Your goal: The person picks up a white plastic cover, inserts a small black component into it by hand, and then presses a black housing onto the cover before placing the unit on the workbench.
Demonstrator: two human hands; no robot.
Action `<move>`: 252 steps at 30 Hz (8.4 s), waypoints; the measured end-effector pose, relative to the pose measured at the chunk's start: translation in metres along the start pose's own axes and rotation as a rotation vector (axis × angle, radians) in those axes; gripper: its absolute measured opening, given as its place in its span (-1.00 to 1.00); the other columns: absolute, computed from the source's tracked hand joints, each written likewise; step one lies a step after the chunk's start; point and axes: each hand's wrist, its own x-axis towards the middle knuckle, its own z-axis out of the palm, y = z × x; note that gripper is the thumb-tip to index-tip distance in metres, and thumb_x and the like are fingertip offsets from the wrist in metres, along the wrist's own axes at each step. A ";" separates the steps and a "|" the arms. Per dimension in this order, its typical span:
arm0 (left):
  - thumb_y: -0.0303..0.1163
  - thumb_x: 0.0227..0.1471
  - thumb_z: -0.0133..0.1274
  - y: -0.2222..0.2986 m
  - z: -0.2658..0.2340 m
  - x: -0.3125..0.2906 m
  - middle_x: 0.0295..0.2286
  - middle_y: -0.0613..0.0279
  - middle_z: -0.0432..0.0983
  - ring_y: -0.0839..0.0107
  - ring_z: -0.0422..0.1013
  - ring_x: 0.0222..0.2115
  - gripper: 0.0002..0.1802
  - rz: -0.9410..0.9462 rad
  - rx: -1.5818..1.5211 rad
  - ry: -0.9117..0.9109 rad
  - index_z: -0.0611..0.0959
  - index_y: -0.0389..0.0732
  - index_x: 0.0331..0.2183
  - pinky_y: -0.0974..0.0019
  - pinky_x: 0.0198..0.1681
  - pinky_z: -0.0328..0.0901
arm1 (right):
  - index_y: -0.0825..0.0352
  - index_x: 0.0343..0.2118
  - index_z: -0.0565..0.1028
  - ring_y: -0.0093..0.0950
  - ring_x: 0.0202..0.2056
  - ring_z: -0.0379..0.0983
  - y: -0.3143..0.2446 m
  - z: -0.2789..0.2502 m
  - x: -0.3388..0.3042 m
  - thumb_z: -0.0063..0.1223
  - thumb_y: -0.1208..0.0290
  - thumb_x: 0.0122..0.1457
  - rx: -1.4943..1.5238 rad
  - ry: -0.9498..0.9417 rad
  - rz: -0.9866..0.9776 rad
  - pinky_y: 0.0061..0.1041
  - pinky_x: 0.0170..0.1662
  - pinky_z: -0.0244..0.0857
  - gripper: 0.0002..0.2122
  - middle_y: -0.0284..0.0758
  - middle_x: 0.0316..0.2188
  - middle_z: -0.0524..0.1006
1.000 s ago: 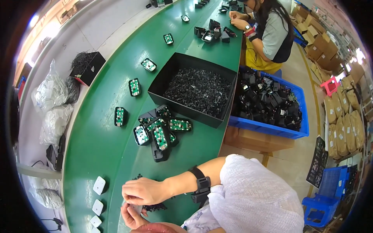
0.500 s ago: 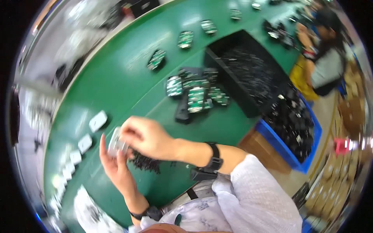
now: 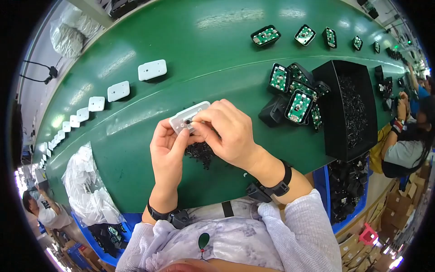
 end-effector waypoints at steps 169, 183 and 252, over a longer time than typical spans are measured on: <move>-0.35 -0.12 0.17 0.120 -0.324 -0.156 -0.28 0.20 0.48 0.16 0.36 -0.21 -0.73 -0.013 2.080 1.157 0.60 -0.14 -0.28 0.15 -0.20 0.31 | 0.34 -0.17 0.44 -0.56 -0.24 0.38 0.078 0.065 0.151 0.08 0.44 0.10 -0.190 -0.843 0.295 -0.55 -0.14 0.27 -0.77 -0.38 -0.31 0.48; -0.28 0.11 -0.03 0.129 -0.335 -0.154 -0.14 0.12 0.47 0.10 0.36 -0.14 -0.73 0.031 2.298 0.961 0.63 -0.19 -0.21 0.21 -0.07 0.25 | 0.31 -0.25 0.54 -0.62 -0.34 0.38 0.020 0.014 0.111 0.13 0.39 0.08 -0.224 -0.550 0.211 -0.60 -0.26 0.25 -0.81 -0.46 -0.36 0.52; -0.64 0.02 0.03 -0.007 -0.059 -0.021 -0.31 0.13 0.47 0.39 0.47 -0.32 -0.89 0.265 0.266 0.077 0.53 -0.35 -0.32 0.40 -0.26 0.43 | 0.42 -0.38 0.44 -0.61 -0.34 0.45 -0.033 0.038 0.006 0.10 0.59 0.09 0.797 -0.302 0.871 -0.61 -0.24 0.36 -0.93 -0.31 -0.37 0.52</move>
